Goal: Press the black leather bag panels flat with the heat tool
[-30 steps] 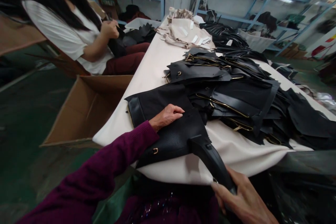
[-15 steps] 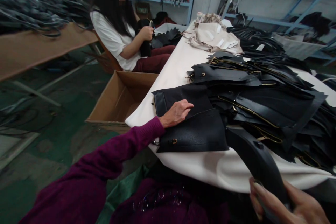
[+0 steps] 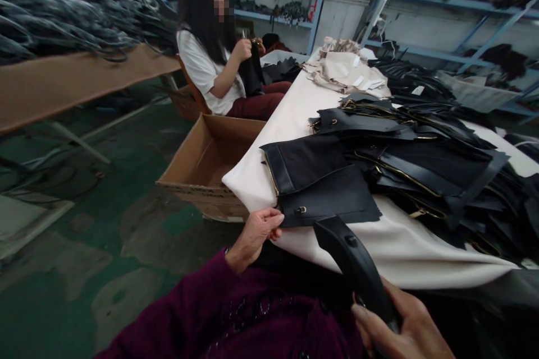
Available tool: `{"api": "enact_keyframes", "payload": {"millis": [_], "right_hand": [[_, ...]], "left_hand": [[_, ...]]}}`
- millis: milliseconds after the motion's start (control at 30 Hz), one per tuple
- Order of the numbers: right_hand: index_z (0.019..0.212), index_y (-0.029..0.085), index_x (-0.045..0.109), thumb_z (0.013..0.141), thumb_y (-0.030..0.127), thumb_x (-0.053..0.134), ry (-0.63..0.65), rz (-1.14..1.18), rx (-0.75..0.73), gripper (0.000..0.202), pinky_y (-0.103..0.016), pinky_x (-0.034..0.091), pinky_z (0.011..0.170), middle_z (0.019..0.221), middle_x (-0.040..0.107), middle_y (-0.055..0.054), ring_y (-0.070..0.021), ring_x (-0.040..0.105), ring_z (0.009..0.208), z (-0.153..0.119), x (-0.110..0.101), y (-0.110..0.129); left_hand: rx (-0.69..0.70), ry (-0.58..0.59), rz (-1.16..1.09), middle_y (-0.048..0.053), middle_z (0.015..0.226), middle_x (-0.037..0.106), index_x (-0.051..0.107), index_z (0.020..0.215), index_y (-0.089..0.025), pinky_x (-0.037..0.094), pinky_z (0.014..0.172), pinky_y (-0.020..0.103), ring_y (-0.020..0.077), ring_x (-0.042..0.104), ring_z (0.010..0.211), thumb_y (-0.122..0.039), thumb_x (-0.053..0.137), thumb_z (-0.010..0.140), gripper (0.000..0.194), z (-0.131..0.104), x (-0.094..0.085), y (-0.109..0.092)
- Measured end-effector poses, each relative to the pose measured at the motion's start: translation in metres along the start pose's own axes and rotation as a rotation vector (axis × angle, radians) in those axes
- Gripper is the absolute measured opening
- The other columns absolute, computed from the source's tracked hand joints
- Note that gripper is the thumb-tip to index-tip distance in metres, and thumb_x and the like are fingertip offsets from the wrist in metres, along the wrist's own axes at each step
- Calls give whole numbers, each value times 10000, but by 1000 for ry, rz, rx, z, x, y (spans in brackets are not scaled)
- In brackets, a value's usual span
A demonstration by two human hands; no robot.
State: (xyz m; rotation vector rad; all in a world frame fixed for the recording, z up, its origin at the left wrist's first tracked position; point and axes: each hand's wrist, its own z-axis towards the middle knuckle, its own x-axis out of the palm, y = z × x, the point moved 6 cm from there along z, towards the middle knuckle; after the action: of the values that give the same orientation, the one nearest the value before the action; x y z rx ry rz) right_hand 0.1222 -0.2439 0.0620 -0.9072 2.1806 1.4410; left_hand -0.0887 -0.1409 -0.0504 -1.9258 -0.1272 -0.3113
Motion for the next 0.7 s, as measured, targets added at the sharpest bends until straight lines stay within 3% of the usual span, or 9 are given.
{"api": "enact_keyframes", "payload": {"millis": [233, 333, 400, 567, 633, 700], "right_hand": [[684, 189, 533, 758, 331, 534, -17, 49, -57, 160, -234, 404, 510, 543, 509, 55, -139, 489, 512, 8, 13, 8], [638, 198, 528, 773, 344, 538, -5, 76, -89, 199, -229, 419, 490, 503, 538, 52, -138, 519, 479, 15, 17, 16], [616, 203, 524, 786, 382, 525, -58, 77, -83, 246, -227, 423, 475, 476, 544, 47, -138, 528, 456, 17, 8, 19], [558, 213, 514, 794, 496, 511, -289, 48, 36, 368, -198, 368, 346, 451, 517, 42, -115, 473, 375, -4, -34, 7], [536, 213, 516, 780, 527, 518, -323, 50, 84, 397, -190, 370, 325, 453, 512, 39, -110, 464, 363, -15, -42, -3], [527, 214, 515, 772, 544, 515, -291, 74, 112, 411, -192, 384, 330, 455, 506, 37, -111, 465, 359, -23, -41, -13]], "left_hand": [[82, 40, -246, -35, 673, 511, 538, 767, -118, 310, 460, 155, 16, 429, 459, -238, 679, 657, 215, -5, 21, 0], [121, 59, -241, -34, 671, 510, 550, 768, -116, 318, 468, 159, 21, 429, 469, -228, 666, 668, 190, -8, 24, 0], [139, 56, -197, -42, 631, 497, 548, 748, -116, 317, 464, 160, 24, 422, 458, -226, 660, 674, 173, -9, 25, 2], [194, 56, 35, -38, 593, 512, 560, 780, -125, 394, 501, 185, 62, 491, 476, -252, 568, 765, 128, -14, 20, 5], [303, 69, 269, -15, 622, 558, 585, 838, -131, 437, 544, 208, 88, 541, 522, -237, 507, 813, 134, -19, 13, 0], [514, 55, 560, 16, 703, 609, 606, 879, -145, 465, 610, 230, 112, 581, 617, -204, 476, 838, 148, -25, 2, -11]]}}
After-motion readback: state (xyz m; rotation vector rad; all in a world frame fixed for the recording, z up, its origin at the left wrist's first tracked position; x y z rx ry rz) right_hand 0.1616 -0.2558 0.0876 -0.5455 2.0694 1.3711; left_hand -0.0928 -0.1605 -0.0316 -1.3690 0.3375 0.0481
